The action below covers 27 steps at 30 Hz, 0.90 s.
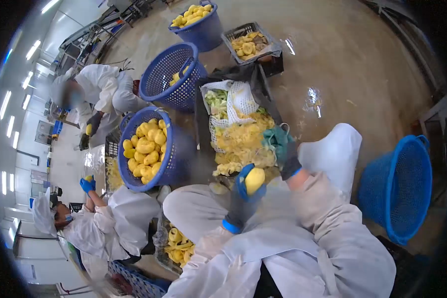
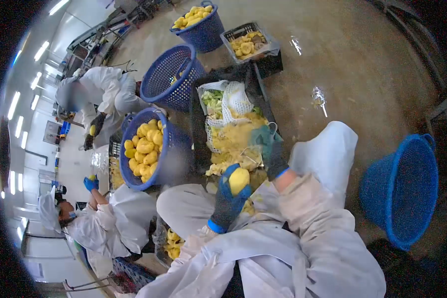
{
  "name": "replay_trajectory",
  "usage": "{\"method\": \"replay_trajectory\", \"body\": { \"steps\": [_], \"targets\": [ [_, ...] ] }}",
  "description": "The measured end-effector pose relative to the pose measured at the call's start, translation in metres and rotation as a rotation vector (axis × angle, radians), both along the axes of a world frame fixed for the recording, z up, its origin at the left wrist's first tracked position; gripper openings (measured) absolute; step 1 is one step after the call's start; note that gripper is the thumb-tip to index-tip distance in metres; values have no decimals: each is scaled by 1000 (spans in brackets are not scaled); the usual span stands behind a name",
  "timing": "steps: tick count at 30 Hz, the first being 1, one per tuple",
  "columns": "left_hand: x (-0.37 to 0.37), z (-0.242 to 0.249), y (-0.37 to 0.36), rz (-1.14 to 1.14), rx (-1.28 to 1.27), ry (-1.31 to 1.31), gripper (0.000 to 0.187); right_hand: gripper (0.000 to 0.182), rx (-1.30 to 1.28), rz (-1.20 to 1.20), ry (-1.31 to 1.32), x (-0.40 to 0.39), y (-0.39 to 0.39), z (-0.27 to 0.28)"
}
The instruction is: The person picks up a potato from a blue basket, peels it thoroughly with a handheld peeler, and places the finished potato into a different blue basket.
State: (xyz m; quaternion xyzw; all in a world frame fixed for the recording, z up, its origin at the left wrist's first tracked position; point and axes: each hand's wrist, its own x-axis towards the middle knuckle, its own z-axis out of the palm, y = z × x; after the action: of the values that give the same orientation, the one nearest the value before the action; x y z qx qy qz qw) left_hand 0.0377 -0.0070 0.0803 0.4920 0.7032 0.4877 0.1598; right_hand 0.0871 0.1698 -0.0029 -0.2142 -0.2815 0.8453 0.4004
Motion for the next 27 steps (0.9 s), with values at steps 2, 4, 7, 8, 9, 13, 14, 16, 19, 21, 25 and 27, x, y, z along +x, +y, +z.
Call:
{"method": "replay_trajectory", "body": {
  "steps": [2, 4, 7, 8, 9, 13, 14, 16, 19, 21, 25, 27],
  "targets": [
    [1, 2, -3, -26, 5, 68, 58, 25, -106, 18, 28, 6, -13, 33],
    [1, 0, -1, -1, 2, 111, 60, 27, 69, 58, -79, 8, -24, 51],
    [-3, 0, -6, 23, -28, 205, 60, 30, 49, -8, -27, 1, -4, -4],
    [-5, -1, -7, 28, -44, 235, 61, 32, 168, -45, -93, -3, 5, -25],
    [-5, -3, -8, 52, 17, 197, 61, 33, 215, -36, -150, 3, -9, 18],
    [-5, -1, -3, 93, 35, 277, 58, 41, 137, -30, -185, 6, -25, 41],
    [-4, -3, -3, 99, 37, 190, 57, 43, 114, -86, -162, 5, -19, 28],
    [-4, -7, -4, 106, 45, 13, 57, 39, 39, -77, -122, 7, -16, 54],
    [6, 7, 0, 172, 60, 67, 57, 34, 133, 55, -113, 7, -42, 74],
    [6, 8, 1, 189, 59, 17, 59, 38, 41, -95, -33, 0, -17, 13],
    [5, 7, -5, 166, 67, 1, 59, 38, 53, -51, -94, 7, -36, 70],
    [2, 6, -3, 153, 80, 95, 58, 34, 117, 164, -126, 8, -42, 77]
  ]
}}
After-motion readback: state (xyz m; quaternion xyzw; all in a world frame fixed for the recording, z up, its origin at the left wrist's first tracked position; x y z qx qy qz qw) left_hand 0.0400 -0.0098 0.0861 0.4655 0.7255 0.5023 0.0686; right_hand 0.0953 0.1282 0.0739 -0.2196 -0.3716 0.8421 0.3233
